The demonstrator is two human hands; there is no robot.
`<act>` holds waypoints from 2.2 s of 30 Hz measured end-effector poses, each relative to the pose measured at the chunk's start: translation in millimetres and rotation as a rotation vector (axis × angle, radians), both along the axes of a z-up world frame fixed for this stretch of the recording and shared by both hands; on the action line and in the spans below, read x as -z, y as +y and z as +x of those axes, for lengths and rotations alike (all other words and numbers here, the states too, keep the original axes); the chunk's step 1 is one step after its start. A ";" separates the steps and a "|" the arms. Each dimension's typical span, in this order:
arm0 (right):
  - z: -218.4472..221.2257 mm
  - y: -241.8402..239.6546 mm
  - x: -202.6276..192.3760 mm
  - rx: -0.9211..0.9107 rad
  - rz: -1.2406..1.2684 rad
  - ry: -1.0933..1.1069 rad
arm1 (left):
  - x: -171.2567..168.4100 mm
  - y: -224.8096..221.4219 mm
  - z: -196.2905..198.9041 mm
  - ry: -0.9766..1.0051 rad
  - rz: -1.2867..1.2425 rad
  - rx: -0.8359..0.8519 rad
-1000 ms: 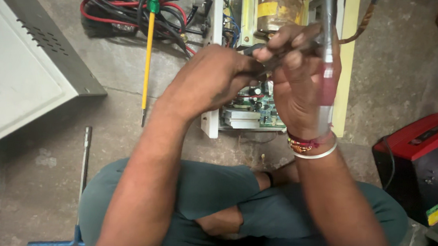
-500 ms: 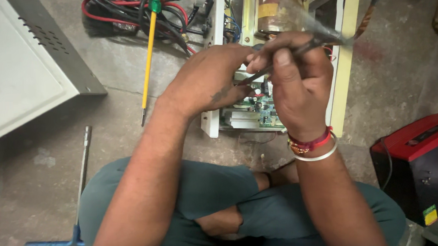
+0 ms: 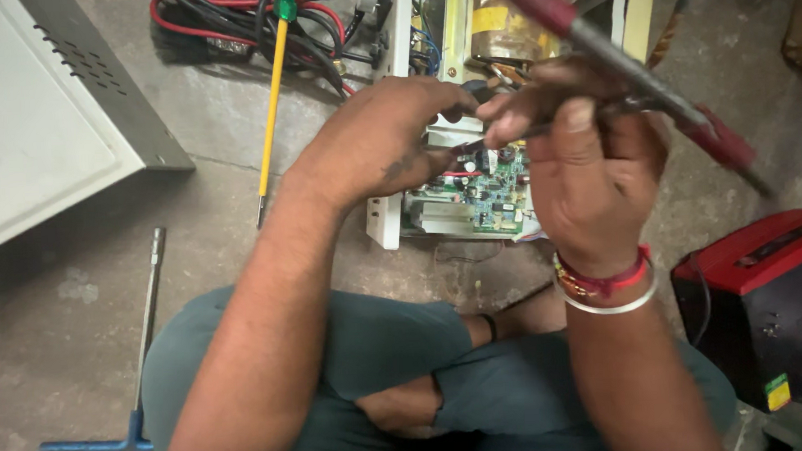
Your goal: The person works on the internal components of an open inverter casing, using a screwdriver to tighten screws on a circuit board and connecting wires by hand while sitting on the floor.
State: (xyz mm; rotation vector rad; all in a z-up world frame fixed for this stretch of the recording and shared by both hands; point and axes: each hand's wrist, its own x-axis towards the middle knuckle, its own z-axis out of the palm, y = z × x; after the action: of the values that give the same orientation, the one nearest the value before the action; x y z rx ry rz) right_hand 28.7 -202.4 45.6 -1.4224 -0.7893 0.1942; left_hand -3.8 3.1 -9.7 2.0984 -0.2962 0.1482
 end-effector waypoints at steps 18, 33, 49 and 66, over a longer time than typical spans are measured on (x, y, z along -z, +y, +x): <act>-67.9 -66.6 -3.0 -0.436 -1.147 0.004 | -5.4 7.4 0.6 0.063 -0.013 -0.145; -59.5 -63.8 43.8 -0.607 -1.216 -0.162 | 3.2 6.9 3.5 0.156 -0.019 -0.414; 10.4 -8.5 64.1 0.016 -1.310 -0.716 | 17.9 7.7 12.0 0.097 -0.069 -0.379; -14.1 -0.5 71.8 0.156 -1.167 -0.563 | 53.6 -8.6 19.1 -0.098 -0.044 -0.381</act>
State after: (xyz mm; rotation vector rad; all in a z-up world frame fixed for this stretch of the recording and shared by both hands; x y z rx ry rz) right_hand 14.6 -202.9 -26.2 -2.7087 -1.0727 0.1294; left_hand 15.3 -5.5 -63.3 2.0875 0.0522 0.4793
